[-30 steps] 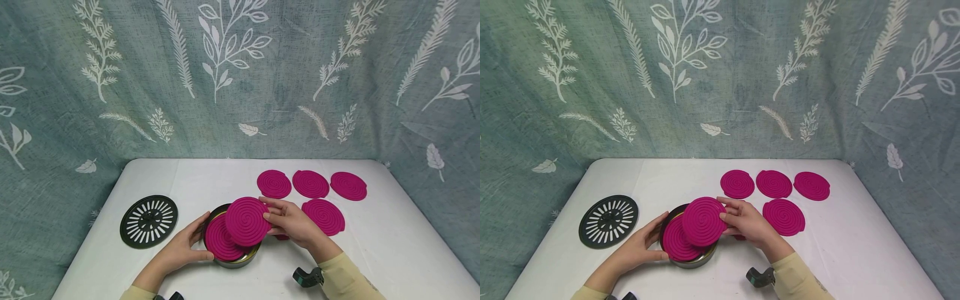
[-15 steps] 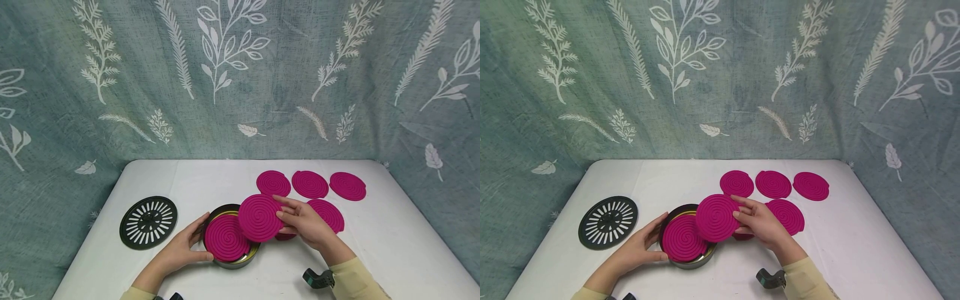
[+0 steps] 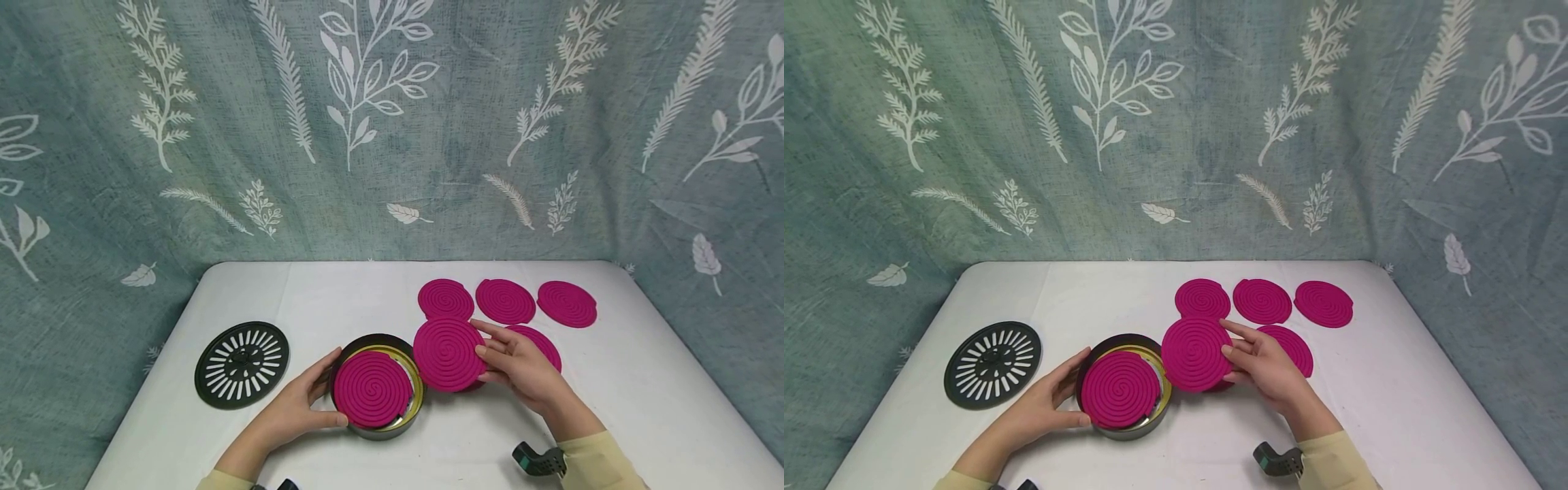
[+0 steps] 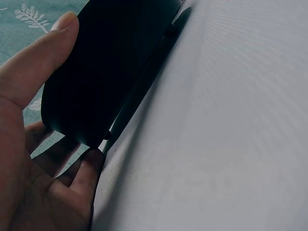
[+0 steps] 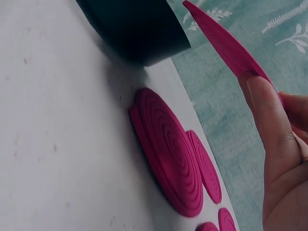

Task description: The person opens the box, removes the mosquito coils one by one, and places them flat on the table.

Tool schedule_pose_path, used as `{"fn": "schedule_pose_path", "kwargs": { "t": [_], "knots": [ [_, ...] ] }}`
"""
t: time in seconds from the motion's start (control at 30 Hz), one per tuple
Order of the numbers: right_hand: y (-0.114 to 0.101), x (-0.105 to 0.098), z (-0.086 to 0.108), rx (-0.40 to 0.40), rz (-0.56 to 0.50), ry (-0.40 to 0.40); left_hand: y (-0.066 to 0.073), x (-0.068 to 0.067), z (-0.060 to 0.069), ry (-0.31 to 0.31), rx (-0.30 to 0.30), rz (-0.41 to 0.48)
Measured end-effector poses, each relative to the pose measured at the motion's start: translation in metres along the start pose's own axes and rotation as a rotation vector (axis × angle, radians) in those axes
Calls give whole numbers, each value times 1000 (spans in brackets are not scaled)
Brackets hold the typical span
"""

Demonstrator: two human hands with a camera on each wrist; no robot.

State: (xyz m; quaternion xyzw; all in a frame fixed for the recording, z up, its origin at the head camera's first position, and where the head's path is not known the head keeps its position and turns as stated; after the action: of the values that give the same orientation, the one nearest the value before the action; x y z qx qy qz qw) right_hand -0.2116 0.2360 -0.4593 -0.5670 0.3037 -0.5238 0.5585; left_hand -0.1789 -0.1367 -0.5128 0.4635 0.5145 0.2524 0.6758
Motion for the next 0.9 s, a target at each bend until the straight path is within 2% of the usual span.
{"fn": "schedule_pose_path", "kwargs": {
  "t": [0.43, 0.7, 0.9],
  "knots": [
    [-2, -28, 14, -53, -12, 35, 0, 0, 0, 2, -20, -13],
    [1, -46, 23, -53, -10, 96, -1, 0, 0, 3, -14, -18],
    [1, -59, 30, -93, 2, 110, 0, -1, 0, -2, -23, -15]
  ]
}}
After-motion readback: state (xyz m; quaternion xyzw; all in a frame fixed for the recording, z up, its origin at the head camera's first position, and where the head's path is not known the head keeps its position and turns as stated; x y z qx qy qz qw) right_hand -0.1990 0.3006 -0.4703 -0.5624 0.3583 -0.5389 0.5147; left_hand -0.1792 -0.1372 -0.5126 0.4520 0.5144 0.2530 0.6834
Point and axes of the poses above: each hand's wrist, its own z-axis away from the middle knuckle, its own x-axis out of the palm, y = z × x, the point moved 4 cm from there along -z, towards the middle knuckle, and after that the axes turned 11 degrees about -z, right-handed, at the moved point
